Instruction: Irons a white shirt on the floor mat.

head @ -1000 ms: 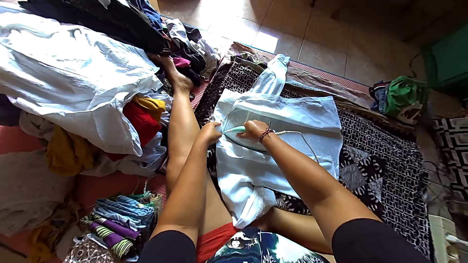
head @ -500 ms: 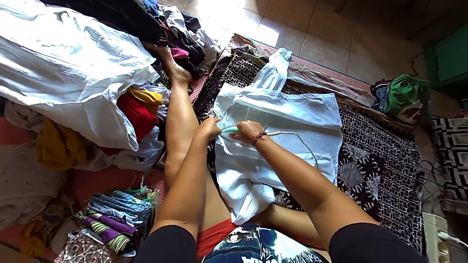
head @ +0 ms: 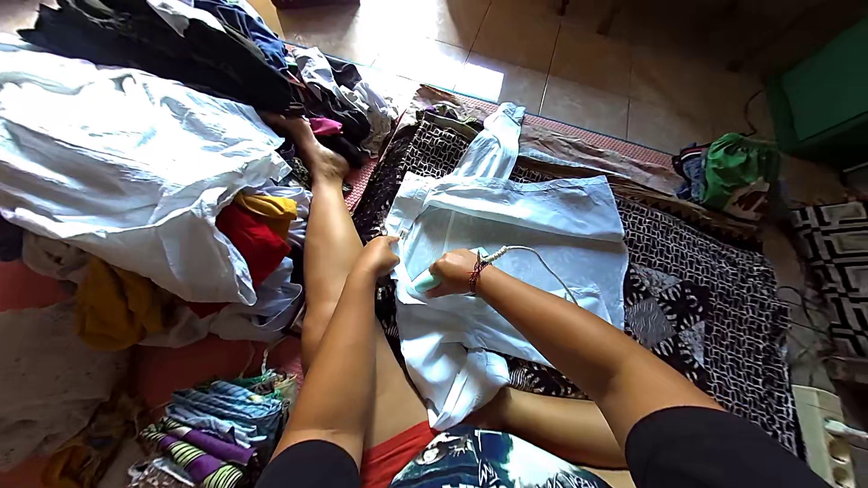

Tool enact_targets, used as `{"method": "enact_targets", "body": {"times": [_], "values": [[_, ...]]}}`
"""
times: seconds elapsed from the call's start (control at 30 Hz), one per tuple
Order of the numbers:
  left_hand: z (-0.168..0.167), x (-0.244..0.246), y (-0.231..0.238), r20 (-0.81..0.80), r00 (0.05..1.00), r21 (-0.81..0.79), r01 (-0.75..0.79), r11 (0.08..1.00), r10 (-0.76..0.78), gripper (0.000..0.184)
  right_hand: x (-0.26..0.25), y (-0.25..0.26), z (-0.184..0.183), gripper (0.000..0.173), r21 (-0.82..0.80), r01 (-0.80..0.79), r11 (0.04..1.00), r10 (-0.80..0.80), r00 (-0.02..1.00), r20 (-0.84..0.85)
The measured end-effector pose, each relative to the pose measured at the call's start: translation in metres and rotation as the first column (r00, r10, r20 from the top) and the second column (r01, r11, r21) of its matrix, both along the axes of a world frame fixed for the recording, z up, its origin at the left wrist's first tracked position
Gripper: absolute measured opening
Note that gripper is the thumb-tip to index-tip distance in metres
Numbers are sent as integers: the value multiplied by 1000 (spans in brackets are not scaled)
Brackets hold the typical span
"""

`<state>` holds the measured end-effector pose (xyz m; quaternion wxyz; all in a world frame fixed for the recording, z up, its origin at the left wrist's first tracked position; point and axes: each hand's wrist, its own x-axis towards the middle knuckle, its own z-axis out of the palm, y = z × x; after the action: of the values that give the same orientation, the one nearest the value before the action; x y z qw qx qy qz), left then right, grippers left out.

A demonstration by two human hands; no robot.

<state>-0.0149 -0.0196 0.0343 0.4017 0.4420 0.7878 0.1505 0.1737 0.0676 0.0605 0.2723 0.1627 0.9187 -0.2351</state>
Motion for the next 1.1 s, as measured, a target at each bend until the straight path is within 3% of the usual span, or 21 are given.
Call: {"method": "enact_targets", "body": {"times": [0.17, 0.47, 0.6, 0.73, 0.83, 1.0, 1.1], "values": [[-3, -1, 0, -1, 1000, -38, 8, 999, -8, 58, 41, 4, 11, 56, 27, 98, 995, -100, 991, 92], [0, 1, 1, -38, 999, -104, -7, 995, 3, 56, 203, 37, 17, 63, 143, 369, 918, -393, 893, 218], [-6, 2, 3, -62, 996, -87, 60, 994, -65, 57, 244, 39, 20, 60, 166, 476, 863, -503, 838, 212], [-9, 3, 7, -110, 990, -109, 76, 991, -88, 54, 240, 39, 22, 61, 193, 484, 854, -517, 830, 208], [-14, 5, 9, -154, 983, -135, 74, 988, -95, 55, 207, 27, 21, 61, 184, 531, 827, -558, 815, 154], [-9, 12, 7, -185, 979, -142, 60, 988, -86, 57, 115, 21, 21, 56, 128, 750, 649, -758, 651, 29], [-7, 10, 6, -198, 973, -175, 83, 981, -117, 60, 107, 45, 21, 55, 106, 818, 566, -820, 571, -29]]}}
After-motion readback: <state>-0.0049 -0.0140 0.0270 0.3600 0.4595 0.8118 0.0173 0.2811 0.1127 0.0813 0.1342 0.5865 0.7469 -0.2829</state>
